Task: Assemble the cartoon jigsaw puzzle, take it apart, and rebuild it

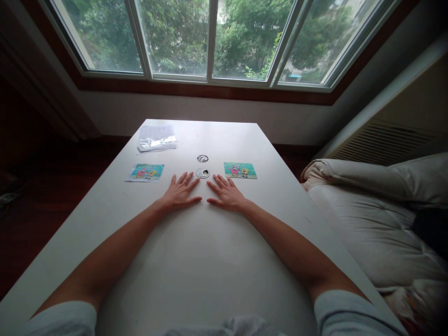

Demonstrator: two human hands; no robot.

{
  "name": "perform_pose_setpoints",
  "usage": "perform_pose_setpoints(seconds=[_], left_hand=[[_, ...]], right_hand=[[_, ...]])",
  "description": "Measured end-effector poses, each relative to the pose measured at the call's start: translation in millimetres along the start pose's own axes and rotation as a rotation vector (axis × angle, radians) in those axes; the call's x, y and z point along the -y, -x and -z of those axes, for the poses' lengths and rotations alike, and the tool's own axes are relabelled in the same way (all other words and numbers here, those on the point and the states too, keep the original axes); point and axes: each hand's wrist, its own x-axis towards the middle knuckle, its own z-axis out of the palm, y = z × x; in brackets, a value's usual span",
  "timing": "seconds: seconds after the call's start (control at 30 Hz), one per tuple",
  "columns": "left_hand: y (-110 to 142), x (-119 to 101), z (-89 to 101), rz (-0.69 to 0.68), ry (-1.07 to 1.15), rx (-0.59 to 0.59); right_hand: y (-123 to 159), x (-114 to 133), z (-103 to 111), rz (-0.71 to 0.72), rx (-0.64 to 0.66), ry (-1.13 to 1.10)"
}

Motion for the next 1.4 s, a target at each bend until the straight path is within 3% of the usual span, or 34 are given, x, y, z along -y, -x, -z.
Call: perform_pose_setpoints(seconds=[0.9, 1.13, 1.3, 1.4], left_hand=[[-1.0, 0.0, -1.7, -0.016, 0.009, -0.011], [-1.3, 1.8, -1.1, -0.023, 0.033, -0.085], [-4.0, 8.8, 1.9, -0.002, 0.085, -0.214], [-4.1, 12.6, 2.3, -0.001, 0.111, -0.257]], right_hand=[[-0.5, -3.1, -6.7, 0.004, -0.044, 0.023], [-1.0, -5.7, -7.9, 0.009, -0.192, -0.013], [-6.6, -29.0, 0.1, -0.174, -0.436, -0.074], [-7.6, -48.8, 2.6, -0.393, -0.467, -0.007]])
